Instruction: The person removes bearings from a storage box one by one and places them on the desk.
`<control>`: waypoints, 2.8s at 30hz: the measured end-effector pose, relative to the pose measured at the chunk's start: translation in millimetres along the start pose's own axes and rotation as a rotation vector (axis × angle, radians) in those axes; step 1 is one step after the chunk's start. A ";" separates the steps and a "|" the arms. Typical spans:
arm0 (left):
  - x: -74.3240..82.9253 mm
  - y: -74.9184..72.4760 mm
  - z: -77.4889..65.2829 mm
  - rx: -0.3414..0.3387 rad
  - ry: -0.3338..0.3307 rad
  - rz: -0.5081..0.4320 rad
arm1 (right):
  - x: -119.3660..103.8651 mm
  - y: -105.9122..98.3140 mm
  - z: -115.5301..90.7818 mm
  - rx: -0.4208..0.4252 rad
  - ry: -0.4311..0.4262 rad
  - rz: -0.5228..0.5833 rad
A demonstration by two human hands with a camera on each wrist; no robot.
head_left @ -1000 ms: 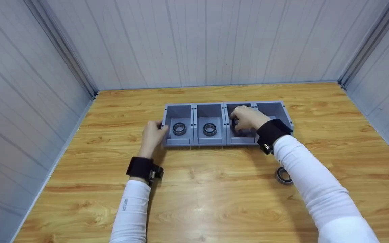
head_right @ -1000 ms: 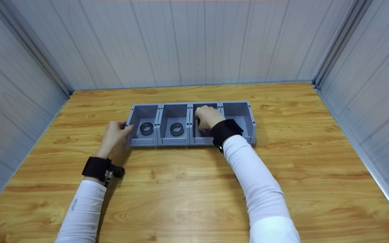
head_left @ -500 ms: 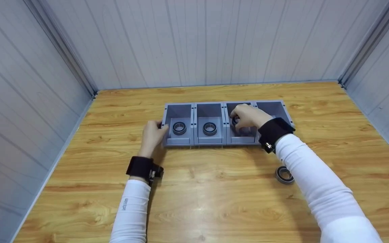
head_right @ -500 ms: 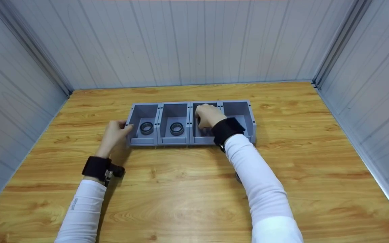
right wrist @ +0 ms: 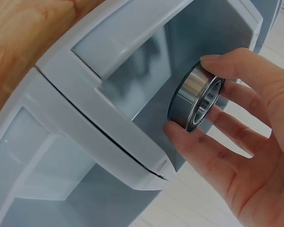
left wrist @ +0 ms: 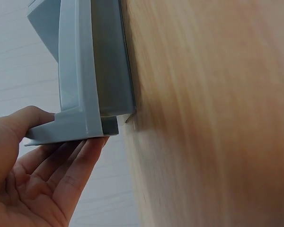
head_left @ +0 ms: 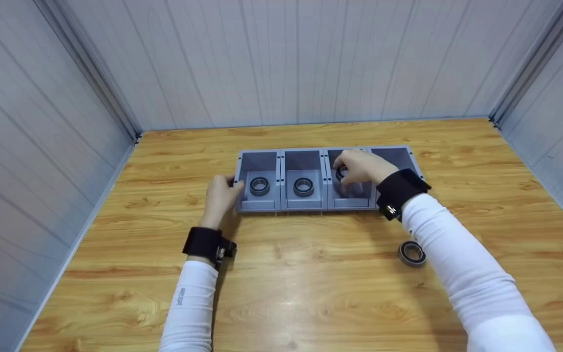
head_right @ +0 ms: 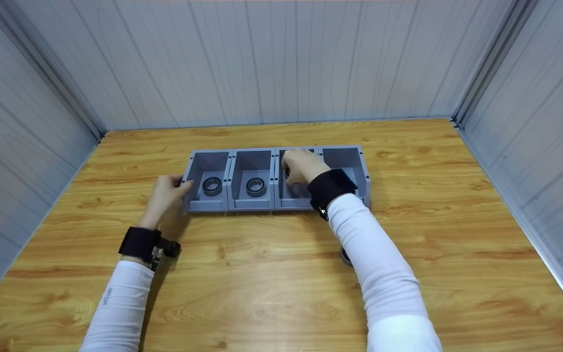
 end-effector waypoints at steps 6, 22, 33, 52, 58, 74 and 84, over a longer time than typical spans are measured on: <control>0.4 0.4 0.3 -0.004 0.005 -0.002 | -0.4 -3.0 -2.2 0.003 0.014 0.000; -0.7 -0.6 -0.2 0.005 0.001 0.002 | -1.8 -10.5 -4.3 0.003 0.005 -0.017; -0.4 -1.1 -0.2 0.018 0.012 0.006 | -1.5 -15.9 -8.0 -0.004 0.021 -0.003; -1.0 -1.8 -0.6 0.002 -0.001 -0.013 | -4.7 -20.4 -4.9 0.001 -0.014 -0.032; -1.9 -0.8 0.3 -0.009 -0.008 -0.024 | -7.4 -23.4 -5.8 -0.008 -0.013 -0.048; -1.8 -0.6 0.1 -0.004 -0.002 -0.026 | -11.0 -24.2 -10.7 -0.019 -0.009 -0.040; -0.7 -1.9 -0.1 0.002 0.001 0.012 | -13.7 -27.8 -16.6 0.007 -0.016 -0.032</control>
Point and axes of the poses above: each hand's wrist, its own z-axis towards the middle knuckle, its own y-axis out of the palm, x = y × z, the point moved 7 cm from there along z, towards the middle knuckle, and after that the axes turned 8 degrees about -z, right-handed, at the moved point
